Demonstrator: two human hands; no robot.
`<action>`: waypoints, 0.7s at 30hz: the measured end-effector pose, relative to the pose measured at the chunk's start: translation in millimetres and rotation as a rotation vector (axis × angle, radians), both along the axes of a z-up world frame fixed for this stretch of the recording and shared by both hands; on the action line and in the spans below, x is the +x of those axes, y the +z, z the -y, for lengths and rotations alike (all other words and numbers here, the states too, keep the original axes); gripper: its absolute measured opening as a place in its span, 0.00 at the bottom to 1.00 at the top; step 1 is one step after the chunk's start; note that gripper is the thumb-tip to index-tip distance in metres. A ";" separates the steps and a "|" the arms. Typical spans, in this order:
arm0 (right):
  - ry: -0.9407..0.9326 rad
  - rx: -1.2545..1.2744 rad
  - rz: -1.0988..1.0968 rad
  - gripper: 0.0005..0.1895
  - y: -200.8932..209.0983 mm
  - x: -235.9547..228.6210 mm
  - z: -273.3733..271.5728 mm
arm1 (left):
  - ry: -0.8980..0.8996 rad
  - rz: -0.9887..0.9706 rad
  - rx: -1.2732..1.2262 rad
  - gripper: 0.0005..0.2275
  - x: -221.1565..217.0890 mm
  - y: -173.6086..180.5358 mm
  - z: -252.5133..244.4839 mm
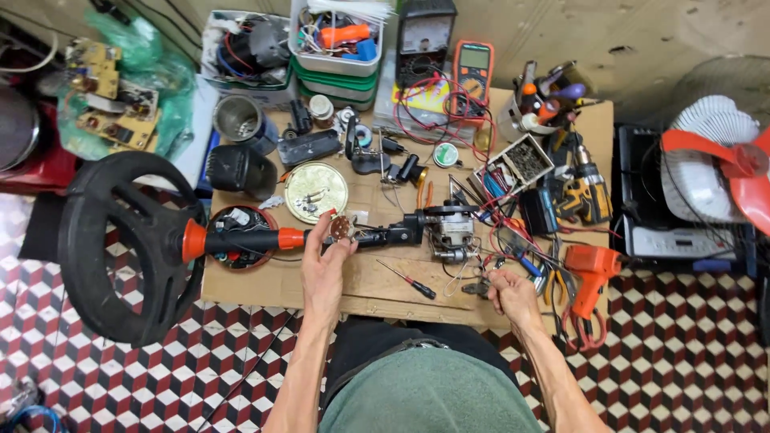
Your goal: The person sits at a cluttered workbench and tests a small electronic component from a grass trimmer using a multimeter, touching its probes to the component's terminals and turning the part over between checks. They then pick up a hot air gun and direct it at the component.
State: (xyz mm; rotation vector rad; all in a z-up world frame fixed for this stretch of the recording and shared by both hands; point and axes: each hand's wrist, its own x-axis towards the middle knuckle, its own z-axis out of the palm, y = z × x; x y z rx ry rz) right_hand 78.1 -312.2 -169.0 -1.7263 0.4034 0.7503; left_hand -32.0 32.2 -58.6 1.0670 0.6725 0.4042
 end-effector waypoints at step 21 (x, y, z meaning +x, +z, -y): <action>1.080 0.061 0.415 0.21 75.4 30.2 -158.6 | 0.409 -0.214 -0.103 0.28 -61.9 7.9 87.8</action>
